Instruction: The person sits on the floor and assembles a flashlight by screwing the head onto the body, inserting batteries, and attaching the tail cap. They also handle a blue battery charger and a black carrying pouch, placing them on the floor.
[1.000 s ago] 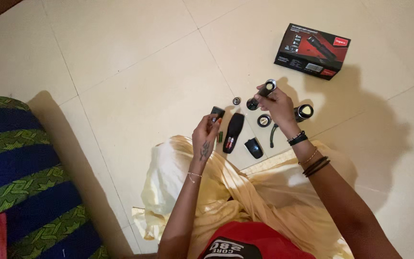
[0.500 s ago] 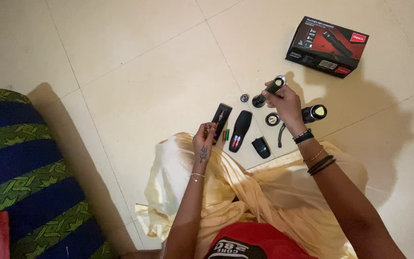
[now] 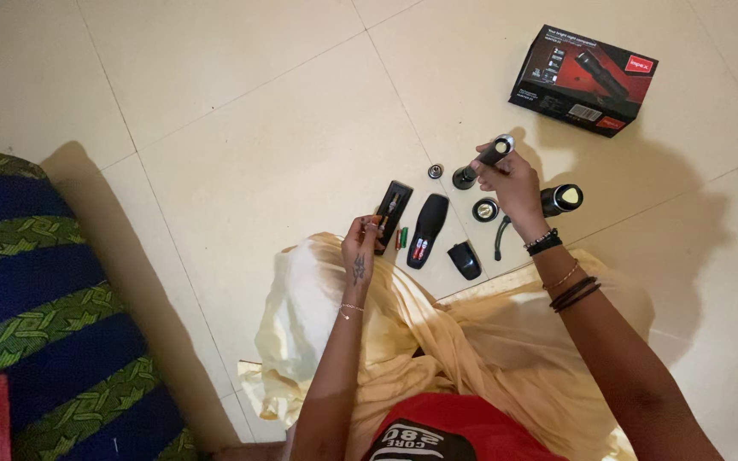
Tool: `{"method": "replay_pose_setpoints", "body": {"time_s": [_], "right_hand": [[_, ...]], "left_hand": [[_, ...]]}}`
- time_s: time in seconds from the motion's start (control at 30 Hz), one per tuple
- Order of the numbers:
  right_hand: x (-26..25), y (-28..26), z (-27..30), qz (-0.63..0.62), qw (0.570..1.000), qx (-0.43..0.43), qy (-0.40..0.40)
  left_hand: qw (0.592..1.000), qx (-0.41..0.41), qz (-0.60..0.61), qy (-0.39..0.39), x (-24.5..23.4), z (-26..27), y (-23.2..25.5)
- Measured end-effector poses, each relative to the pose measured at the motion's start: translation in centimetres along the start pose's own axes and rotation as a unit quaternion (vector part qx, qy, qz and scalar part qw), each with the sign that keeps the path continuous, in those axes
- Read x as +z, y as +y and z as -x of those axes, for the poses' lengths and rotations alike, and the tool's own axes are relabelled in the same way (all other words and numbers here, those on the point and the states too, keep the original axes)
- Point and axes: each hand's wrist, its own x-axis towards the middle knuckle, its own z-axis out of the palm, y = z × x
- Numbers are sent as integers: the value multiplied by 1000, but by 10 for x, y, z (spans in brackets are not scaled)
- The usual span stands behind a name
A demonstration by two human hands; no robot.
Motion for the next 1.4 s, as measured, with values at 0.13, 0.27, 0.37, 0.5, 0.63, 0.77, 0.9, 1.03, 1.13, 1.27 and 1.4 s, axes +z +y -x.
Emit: {"method": "replay_pose_setpoints", "body": {"time_s": [0.13,0.27,0.37,0.5,0.63,0.77,0.9,1.03,1.13,1.27,1.4], "right_hand": [[3,3,-2,-13,1000,9,-8],[4,10,-4,-7,1000,11,-11],[2,17,-8,-32,999,10,-25],[4,8,-4,-18,1000,8,-24],[8,-31,35,-34,991,125,-11],[16,-76,129,-78,953,275,-103],[18,-104,189,-7,910,222,-350],[17,-92,195,-8,918,209,-336],[14,-92,225,-19,932,198,-304],[7,-89,236,-34,948,181,-260],[6,-89,242,-48,956,167,-237]], "left_hand": [[1000,-5,7,1,0,-1,-2],[999,-3,32,-5,0,-1,-5],[999,-3,42,-13,0,-1,-5],[1000,5,8,-13,3,-1,-4],[1000,-10,13,-10,3,-3,-9],[999,-16,36,-4,1,-5,-20],[999,-10,37,-4,2,-8,-28],[997,-43,57,-3,3,-13,-33],[998,-29,61,-3,2,-13,-41],[999,-7,35,18,0,-12,-45],[999,13,-35,40,-6,-13,-56]]}}
